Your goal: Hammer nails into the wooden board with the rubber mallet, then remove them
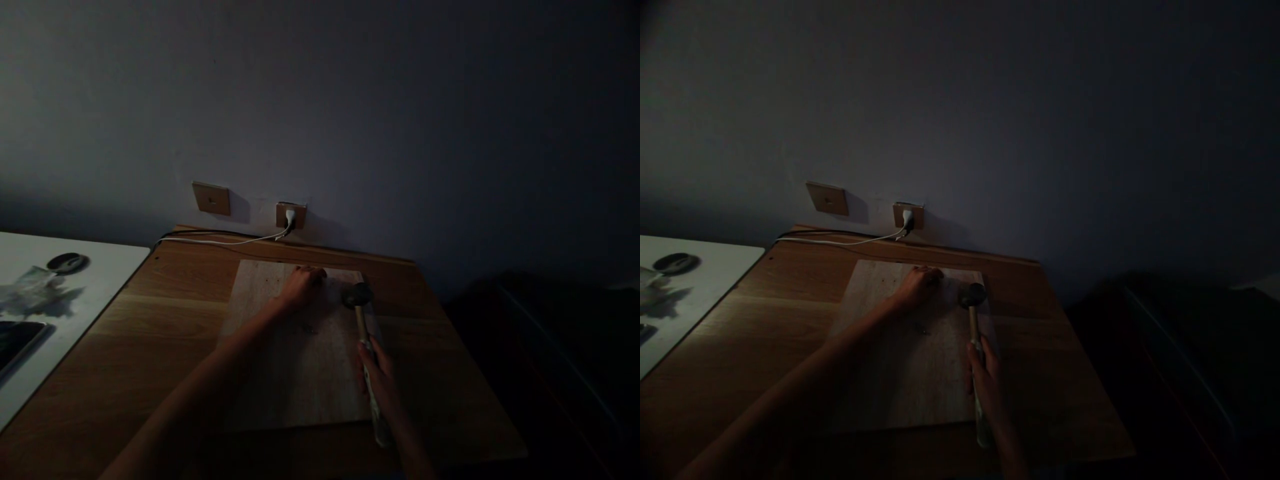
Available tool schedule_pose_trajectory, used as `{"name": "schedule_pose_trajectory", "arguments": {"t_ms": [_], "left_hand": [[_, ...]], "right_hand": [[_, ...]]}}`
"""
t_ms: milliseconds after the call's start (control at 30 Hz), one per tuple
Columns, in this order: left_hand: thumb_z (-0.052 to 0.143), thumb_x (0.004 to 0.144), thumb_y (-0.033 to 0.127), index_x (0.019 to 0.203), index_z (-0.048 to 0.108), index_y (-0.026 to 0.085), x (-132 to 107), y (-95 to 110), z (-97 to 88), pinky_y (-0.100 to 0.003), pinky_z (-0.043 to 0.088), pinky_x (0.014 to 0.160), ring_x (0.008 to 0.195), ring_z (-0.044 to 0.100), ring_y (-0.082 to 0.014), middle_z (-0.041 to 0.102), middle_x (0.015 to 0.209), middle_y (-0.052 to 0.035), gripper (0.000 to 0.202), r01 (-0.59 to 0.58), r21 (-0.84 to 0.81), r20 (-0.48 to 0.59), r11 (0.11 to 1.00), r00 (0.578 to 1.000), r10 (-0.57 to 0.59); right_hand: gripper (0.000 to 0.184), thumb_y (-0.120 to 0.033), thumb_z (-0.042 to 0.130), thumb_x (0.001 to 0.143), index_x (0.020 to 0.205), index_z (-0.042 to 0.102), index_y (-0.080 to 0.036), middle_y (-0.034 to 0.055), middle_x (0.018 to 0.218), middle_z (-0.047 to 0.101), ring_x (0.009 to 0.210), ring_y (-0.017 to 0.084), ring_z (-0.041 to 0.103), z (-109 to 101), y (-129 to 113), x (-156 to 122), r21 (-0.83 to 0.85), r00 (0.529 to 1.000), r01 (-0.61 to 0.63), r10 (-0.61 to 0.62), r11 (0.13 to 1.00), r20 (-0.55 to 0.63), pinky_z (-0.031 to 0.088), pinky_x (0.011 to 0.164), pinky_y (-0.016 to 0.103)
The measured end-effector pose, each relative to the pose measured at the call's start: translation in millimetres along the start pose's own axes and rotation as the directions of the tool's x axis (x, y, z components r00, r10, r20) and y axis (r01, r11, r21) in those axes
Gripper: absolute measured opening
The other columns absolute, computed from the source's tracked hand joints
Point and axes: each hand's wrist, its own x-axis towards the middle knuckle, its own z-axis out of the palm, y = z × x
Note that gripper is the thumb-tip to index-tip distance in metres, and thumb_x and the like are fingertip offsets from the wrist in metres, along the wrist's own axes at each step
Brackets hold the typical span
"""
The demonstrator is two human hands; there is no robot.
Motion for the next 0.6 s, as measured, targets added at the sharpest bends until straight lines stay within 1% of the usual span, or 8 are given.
{"name": "schedule_pose_trajectory", "arguments": {"t_ms": [100,233,367,500,600], "left_hand": [[0.058,0.085,0.013,0.112,0.069,0.021,-1.0,-1.9,0.1,-0.034,0.046,0.095,0.098,0.068,-0.0205,0.076,0.102,-0.0048,0.030,0.009,-0.021,-0.010,1.000,1.000,-0.009],[0.059,0.085,0.014,0.112,0.068,0.022,-1.5,-5.6,2.1,-0.036,0.045,0.098,0.103,0.067,-0.0213,0.076,0.103,-0.0044,0.030,0.011,-0.036,-0.018,0.999,1.000,-0.012],[0.060,0.085,0.015,0.116,0.066,0.022,-1.6,-7.6,4.1,-0.038,0.045,0.099,0.104,0.067,-0.0220,0.076,0.103,-0.0043,0.032,0.025,-0.042,-0.031,0.999,0.999,-0.026],[0.058,0.086,0.015,0.121,0.063,0.020,-2.1,-7.1,5.0,-0.038,0.046,0.099,0.106,0.066,-0.0231,0.075,0.107,-0.0070,0.035,0.044,-0.037,-0.053,0.998,0.998,-0.046],[0.059,0.086,0.015,0.121,0.063,0.020,-1.7,-7.2,5.8,-0.038,0.046,0.099,0.110,0.065,-0.0240,0.074,0.110,-0.0083,0.035,0.054,-0.035,-0.060,0.998,0.997,-0.056]], "right_hand": [[0.065,-0.076,0.065,0.066,0.101,0.059,-0.021,-0.0097,0.050,0.045,0.036,0.009,0.040,0.6,-0.8,-0.2,-0.003,1.000,-0.001,0.001,1.000,0.001,0.029,0.032,0.020],[0.063,-0.077,0.064,0.067,0.099,0.058,-0.022,-0.0096,0.050,0.045,0.036,0.009,0.041,-1.6,2.4,0.1,-0.019,1.000,-0.019,0.019,1.000,0.010,0.030,0.031,0.019],[0.056,-0.074,0.064,0.073,0.094,0.057,-0.022,-0.0099,0.051,0.043,0.037,0.009,0.040,-2.7,0.5,-2.2,-0.035,0.996,0.072,-0.071,0.997,0.053,0.032,0.033,0.019],[0.048,-0.068,0.061,0.081,0.096,0.058,-0.022,-0.0097,0.053,0.044,0.037,0.008,0.040,4.7,-14.9,-1.5,-0.063,0.978,0.146,-0.134,0.987,0.162,0.031,0.032,0.018],[0.045,-0.065,0.060,0.084,0.097,0.057,-0.022,-0.0088,0.058,0.047,0.037,0.008,0.042,15.3,-31.1,4.8,-0.076,0.963,0.189,-0.170,0.979,0.209,0.033,0.031,0.018]]}}
